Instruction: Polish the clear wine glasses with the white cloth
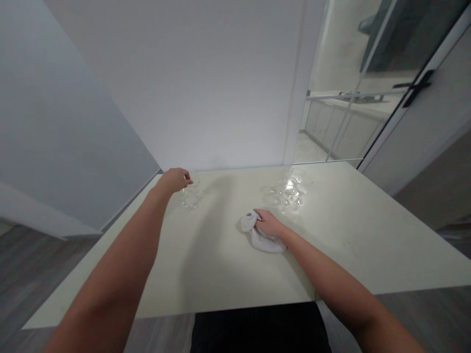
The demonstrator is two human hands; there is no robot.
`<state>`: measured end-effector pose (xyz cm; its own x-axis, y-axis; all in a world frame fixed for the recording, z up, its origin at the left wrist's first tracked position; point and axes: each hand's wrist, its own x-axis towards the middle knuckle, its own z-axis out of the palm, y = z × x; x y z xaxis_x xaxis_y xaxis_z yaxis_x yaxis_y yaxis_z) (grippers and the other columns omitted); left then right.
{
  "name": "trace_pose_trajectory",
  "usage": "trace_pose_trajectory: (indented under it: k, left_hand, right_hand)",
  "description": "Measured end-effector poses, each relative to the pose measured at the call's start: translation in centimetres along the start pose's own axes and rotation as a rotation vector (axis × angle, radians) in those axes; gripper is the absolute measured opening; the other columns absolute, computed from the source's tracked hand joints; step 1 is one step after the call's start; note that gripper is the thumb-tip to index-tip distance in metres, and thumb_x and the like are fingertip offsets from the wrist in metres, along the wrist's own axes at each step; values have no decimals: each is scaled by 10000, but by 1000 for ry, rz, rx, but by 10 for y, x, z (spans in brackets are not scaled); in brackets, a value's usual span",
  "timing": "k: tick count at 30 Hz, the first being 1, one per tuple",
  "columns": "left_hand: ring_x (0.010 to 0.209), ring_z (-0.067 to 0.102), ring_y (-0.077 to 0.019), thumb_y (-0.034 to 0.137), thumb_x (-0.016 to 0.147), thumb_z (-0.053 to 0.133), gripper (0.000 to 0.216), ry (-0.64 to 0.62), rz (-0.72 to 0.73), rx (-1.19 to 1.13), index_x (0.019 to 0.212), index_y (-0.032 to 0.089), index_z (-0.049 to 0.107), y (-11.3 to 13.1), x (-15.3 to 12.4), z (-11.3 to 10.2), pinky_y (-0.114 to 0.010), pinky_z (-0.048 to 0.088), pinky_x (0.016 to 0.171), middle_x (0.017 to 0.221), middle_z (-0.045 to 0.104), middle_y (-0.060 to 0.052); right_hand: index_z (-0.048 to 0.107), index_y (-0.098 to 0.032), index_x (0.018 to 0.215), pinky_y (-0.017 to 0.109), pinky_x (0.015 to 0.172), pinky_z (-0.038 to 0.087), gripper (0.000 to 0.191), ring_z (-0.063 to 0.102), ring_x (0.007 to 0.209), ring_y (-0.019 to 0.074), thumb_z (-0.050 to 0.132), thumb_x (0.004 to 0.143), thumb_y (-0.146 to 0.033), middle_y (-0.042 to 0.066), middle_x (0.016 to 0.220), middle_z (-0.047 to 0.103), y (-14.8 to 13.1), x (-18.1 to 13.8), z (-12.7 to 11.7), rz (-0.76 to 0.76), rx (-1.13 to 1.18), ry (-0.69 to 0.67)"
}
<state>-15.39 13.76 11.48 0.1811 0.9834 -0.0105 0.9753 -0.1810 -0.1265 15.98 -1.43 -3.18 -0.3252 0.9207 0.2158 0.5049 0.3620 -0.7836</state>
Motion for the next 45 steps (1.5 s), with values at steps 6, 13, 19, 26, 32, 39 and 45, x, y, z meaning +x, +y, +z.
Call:
trace_pose_trajectory:
  k: [6, 13, 19, 26, 32, 39, 45]
  left_hand:
    - [713, 590, -169, 387, 765, 524, 268, -6, 29, -19, 864, 169, 645, -5, -1, 7, -222, 344, 617, 742, 691, -38]
    - [768, 603, -191, 414, 795, 499, 293, -22, 31, 22, 933, 187, 623, -6, -4, 8, -240, 359, 636, 819, 695, -56]
    - [930, 596, -249, 453, 792, 536, 477, -60, -5, 68, 1195, 202, 487, -2, -11, 4, -281, 403, 708, 1052, 654, -119]
    - [1056, 519, -371, 538, 753, 574, 664, 176, -72, 85, 1272, 157, 412, 63, -37, -25, -414, 418, 808, 1183, 542, -202]
    - [1048, 513, -245, 506, 842, 487, 445, 315, 422, -132, 1178, 215, 478, 188, -59, -28, -312, 411, 803, 1159, 545, -94]
    - [1048, 510, -258, 450, 846, 517, 389, 447, 696, -133, 1150, 208, 500, 307, -60, -9, -368, 348, 862, 1077, 590, -106]
    - [869, 620, -224, 361, 873, 506, 264, 328, 737, -110, 1100, 226, 513, 329, -39, 3, -383, 329, 847, 917, 676, -66]
  right_hand:
    - [578, -172, 784, 237, 671, 384, 102, 544, 734, 144, 486, 775, -216, 10, 767, 618, 3, 0, 1, -1, 2, 3]
    - [581, -170, 780, 233, 653, 384, 109, 540, 710, 139, 492, 783, -233, 6, 751, 611, 0, 0, 1, -3, 13, 6]
    - [576, -174, 759, 220, 634, 371, 94, 528, 693, 130, 499, 772, -228, -9, 724, 595, 1, 1, 2, 16, -6, 17]
    - [566, -179, 767, 222, 647, 373, 80, 520, 706, 135, 489, 752, -198, -10, 716, 582, 2, 2, 3, 6, -29, 22]
    - [599, -180, 822, 251, 696, 409, 131, 544, 739, 153, 487, 760, -207, 7, 760, 626, 1, 3, 3, -3, -35, 11]
    - [643, -187, 944, 355, 886, 433, 202, 571, 984, 233, 501, 801, -178, 68, 1031, 664, 10, 2, 8, -102, 80, 58]
    - [646, -215, 951, 391, 943, 423, 177, 554, 1036, 250, 526, 823, -228, 78, 1085, 643, 9, 1, 6, -86, 76, 51]
